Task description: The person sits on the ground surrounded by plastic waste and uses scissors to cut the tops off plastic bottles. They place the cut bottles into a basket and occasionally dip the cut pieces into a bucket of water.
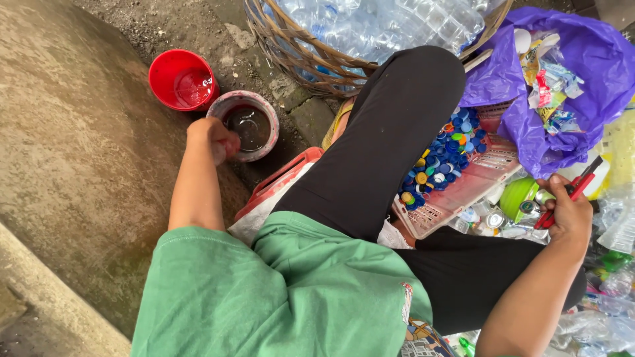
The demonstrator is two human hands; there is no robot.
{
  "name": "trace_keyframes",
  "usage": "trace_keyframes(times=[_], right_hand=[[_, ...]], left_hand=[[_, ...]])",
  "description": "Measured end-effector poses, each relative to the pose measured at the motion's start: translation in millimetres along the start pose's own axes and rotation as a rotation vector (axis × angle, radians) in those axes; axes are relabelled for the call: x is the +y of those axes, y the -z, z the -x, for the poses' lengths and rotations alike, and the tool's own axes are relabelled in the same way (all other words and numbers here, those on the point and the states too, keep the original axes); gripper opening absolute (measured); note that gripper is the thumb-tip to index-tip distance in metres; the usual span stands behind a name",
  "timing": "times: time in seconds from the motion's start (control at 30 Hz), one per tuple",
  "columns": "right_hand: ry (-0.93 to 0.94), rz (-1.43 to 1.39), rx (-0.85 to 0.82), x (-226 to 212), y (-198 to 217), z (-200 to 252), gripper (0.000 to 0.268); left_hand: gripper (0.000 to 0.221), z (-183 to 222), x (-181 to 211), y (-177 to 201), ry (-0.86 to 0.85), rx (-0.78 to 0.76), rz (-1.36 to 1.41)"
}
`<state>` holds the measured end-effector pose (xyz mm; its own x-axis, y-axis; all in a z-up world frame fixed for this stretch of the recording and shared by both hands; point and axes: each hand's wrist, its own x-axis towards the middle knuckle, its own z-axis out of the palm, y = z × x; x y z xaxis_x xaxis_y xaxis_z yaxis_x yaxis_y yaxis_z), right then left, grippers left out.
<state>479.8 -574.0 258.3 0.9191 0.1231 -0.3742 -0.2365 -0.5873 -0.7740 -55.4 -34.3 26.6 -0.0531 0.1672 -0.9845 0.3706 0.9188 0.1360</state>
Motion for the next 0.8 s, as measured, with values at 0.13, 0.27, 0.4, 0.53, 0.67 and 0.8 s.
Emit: trace_keyframes(times=[0.13,0.27,0.4,0.53,0.67,0.8], right_hand=[[-0.025,0.013,0.031,-6.1,-3.2,4.6,0.026],[0.016,0.006,0.006,5.1,3.3,-3.6,0.023],[0.039,-0.003,-0.008,9.3,6.5,-8.1,0.023],[0.042,0.004,0.002,9.2,6.2,-8.3,0.023],[0.049,-0.027,-0.006,13.5,7.3,-13.7,0.022],[0.051,-0.042,-0.008,14.7,8.0,-13.9,0.02]], left_hand=[[0.028,-21.7,19.6,15.4,-0.13,-0.032,-0.983],[0.012,-39.6,15.9,17.6,-0.032,-0.084,-0.424],[0.05,21.9,24.5,8.6,-0.454,0.312,-1.086],[0.021,-49.9,21.4,18.5,-0.027,-0.157,-1.044],[0.005,42.2,11.6,-2.0,-0.225,0.035,-0.281],[0.051,-57.1,19.7,23.6,-0.222,0.086,-1.092]])
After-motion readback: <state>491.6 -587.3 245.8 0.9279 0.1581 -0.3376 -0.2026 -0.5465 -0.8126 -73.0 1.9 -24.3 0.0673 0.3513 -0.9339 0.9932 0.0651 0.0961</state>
